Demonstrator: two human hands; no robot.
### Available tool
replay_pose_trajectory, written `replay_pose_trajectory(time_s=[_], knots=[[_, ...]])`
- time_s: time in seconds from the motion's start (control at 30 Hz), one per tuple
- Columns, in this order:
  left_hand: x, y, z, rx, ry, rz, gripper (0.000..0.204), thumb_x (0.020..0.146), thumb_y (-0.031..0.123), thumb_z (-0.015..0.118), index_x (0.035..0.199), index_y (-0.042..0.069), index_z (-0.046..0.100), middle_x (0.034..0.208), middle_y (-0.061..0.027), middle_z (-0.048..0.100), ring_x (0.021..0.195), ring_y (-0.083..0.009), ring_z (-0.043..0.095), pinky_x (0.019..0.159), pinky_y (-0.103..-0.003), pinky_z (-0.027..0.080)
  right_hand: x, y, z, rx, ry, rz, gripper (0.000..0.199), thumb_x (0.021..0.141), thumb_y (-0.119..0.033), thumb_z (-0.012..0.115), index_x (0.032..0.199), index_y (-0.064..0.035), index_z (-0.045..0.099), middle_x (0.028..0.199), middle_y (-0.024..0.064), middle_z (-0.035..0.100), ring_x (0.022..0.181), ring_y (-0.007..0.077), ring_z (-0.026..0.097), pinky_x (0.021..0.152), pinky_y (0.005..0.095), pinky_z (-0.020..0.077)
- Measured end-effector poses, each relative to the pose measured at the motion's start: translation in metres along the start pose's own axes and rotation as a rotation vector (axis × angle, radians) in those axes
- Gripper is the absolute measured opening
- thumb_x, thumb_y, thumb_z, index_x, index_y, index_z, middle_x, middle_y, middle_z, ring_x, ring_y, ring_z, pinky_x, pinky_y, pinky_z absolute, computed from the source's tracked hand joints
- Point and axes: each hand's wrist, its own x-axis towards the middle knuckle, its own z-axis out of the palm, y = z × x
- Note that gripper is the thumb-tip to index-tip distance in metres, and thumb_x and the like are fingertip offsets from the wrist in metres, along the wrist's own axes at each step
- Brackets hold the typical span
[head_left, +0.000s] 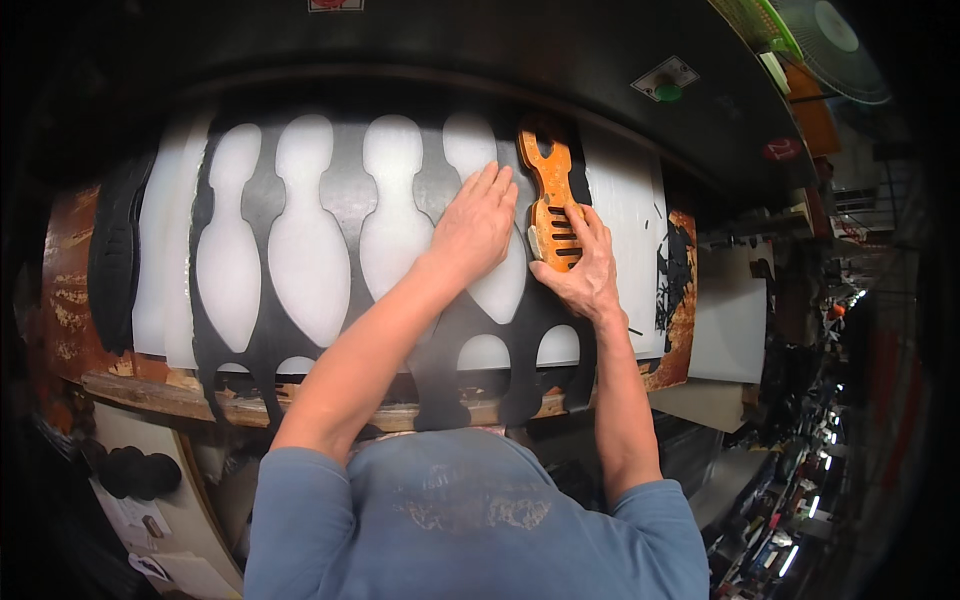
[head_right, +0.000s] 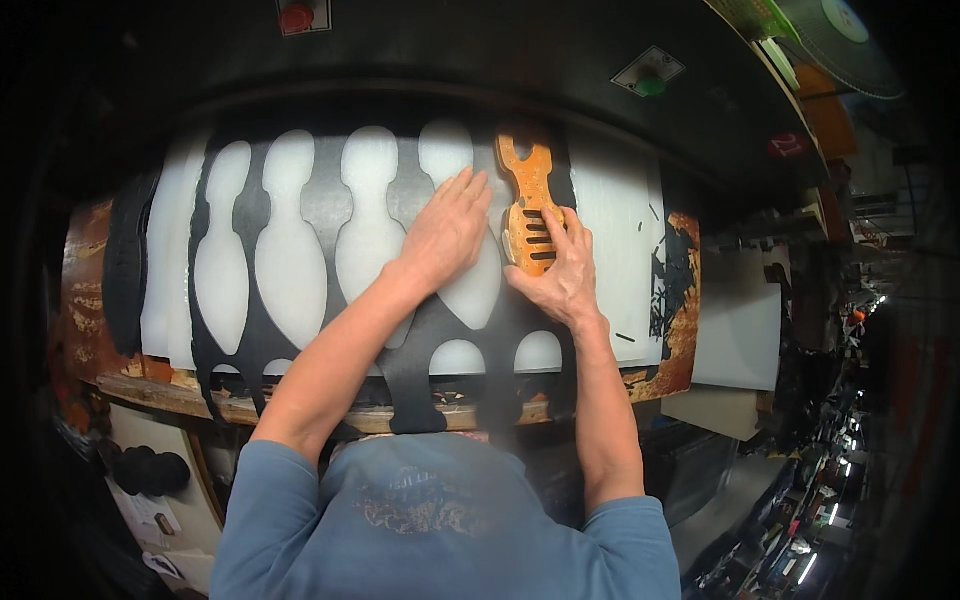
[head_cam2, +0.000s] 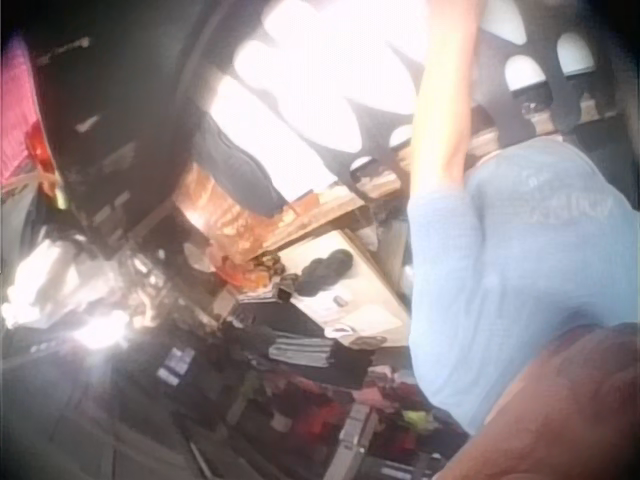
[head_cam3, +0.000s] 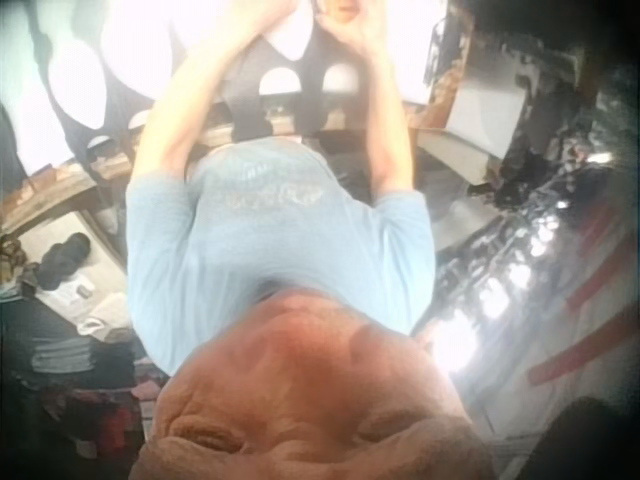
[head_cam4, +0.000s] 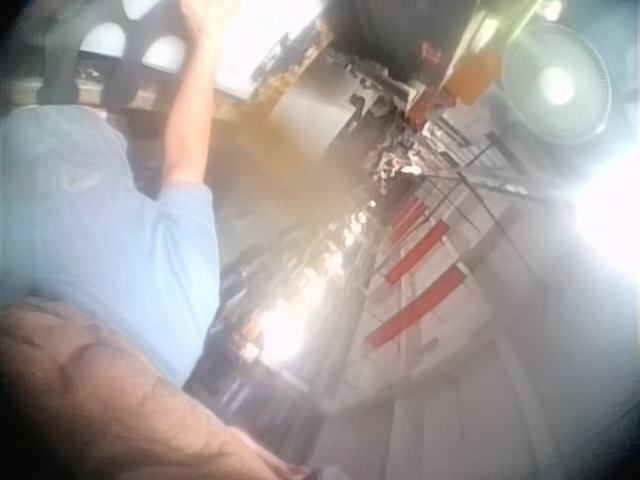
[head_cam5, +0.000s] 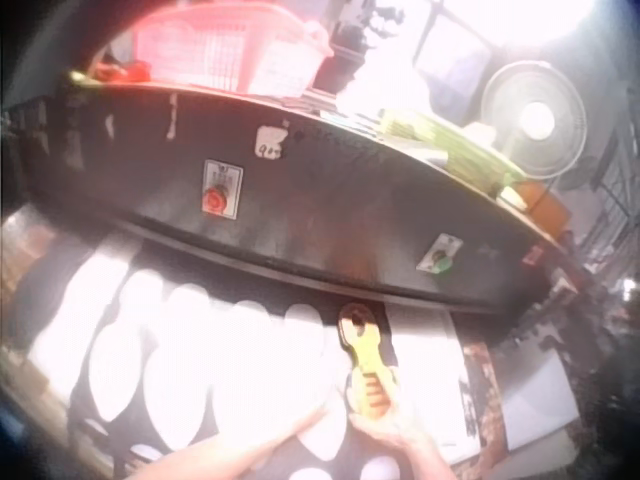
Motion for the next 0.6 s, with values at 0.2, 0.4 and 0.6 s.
replay_pose_trajectory(time_s=[0.2, 0.4, 0.6], knots=[[-0.008, -0.006, 0.015, 0.099, 0.014, 0.053, 0.043, 0.102, 0.014, 0.060, 0.137, -0.010, 0.066, 0.153, -0.0236, 0.059, 0.149, -0.0385, 0.049, 0.126, -0.046, 0.037, 0.014, 0.037, -0.037, 0.724, -0.121, 0.102, 0.103, 0.068, -0.029, 0.090, 0.156, 0.0076, 0.050, 0.150, 0.0190, 0.059, 0.136, 0.0288, 0.059, 0.119, 0.0371, 0.0425], [-0.004, -0.004, 0.013, 0.081, -0.026, 0.029, 0.042, 0.101, 0.010, 0.063, 0.138, -0.008, 0.063, 0.155, -0.0231, 0.057, 0.150, -0.0386, 0.048, 0.126, -0.047, 0.038, -0.002, 0.079, -0.052, 1.323, -0.121, 0.125, 0.094, 0.076, -0.028, 0.078, 0.155, 0.0117, 0.045, 0.135, 0.0221, 0.066, 0.120, 0.0264, 0.069, 0.107, 0.0348, 0.0545], [-0.006, -0.004, 0.010, 0.106, -0.050, 0.015, 0.042, 0.102, 0.015, 0.063, 0.139, -0.005, 0.066, 0.156, -0.0193, 0.058, 0.152, -0.0352, 0.047, 0.128, -0.046, 0.036, -0.052, 0.072, -0.089, 1.742, 0.145, 0.026, 0.096, 0.080, -0.031, 0.077, 0.158, 0.0093, 0.037, 0.144, 0.0332, 0.053, 0.132, 0.0421, 0.057, 0.119, 0.0478, 0.0471]])
